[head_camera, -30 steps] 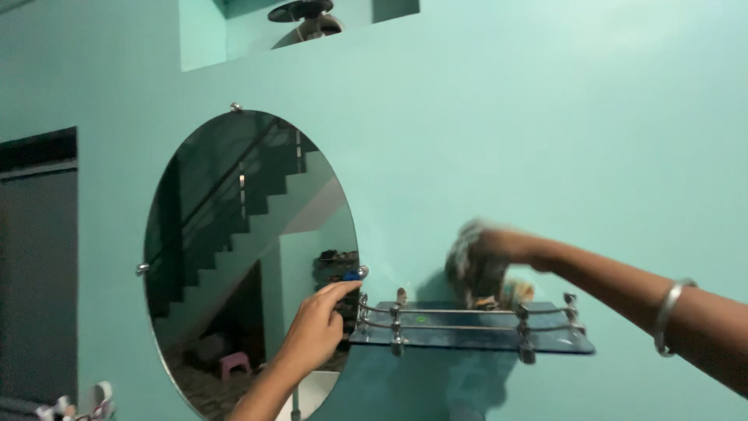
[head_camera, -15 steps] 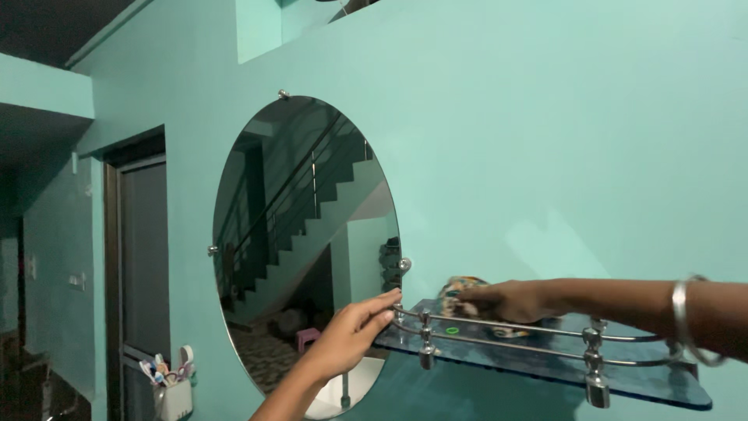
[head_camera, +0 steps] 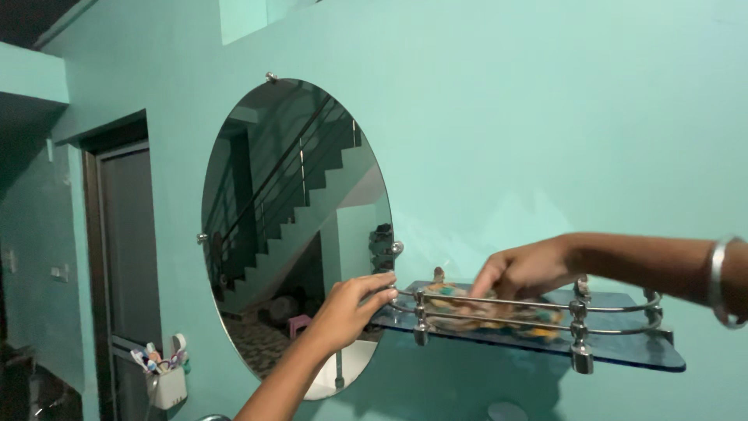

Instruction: The person removes various toiletries and accessories from a glass shelf above a bathroom sink and places them on the counter. They then use a cloth to wipe the shelf surface and metal frame, rinsing the cloth in the sink midway through. The person continues wiping the shelf until the end of the clip.

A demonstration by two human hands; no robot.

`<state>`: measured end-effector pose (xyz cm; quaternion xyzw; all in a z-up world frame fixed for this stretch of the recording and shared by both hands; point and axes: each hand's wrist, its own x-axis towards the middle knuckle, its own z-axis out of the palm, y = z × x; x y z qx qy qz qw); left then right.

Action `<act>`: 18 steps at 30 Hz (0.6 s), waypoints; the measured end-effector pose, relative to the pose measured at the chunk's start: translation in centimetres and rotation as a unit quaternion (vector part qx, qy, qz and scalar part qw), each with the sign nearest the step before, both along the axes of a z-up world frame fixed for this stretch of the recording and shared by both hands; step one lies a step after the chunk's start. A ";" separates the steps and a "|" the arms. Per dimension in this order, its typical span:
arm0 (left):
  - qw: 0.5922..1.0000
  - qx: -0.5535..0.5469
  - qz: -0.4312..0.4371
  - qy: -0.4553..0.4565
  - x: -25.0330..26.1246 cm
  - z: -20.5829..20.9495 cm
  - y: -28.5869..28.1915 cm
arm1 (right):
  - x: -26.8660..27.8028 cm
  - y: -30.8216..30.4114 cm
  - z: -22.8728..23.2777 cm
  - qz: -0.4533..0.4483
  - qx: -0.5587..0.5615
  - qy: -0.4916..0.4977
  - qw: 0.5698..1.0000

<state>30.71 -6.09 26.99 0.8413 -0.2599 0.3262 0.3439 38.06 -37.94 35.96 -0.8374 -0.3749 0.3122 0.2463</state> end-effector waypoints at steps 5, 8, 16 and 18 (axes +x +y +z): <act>1.000 0.015 -0.001 -0.006 0.2 0.3 0.1 | -0.6 -4.6 5.3 -0.153 0.055 -0.187 0.969; 1.000 0.010 -0.014 -0.005 0.4 0.3 0.2 | -0.6 -4.6 6.0 -0.232 0.185 -0.216 0.930; 0.999 -0.028 -0.027 0.002 0.6 -0.2 0.0 | 2.2 3.9 -0.4 -0.058 -0.092 -0.184 0.977; 0.999 -0.036 -0.033 0.004 0.5 0.0 0.0 | 2.8 5.9 -0.6 -0.034 -0.126 -0.285 0.950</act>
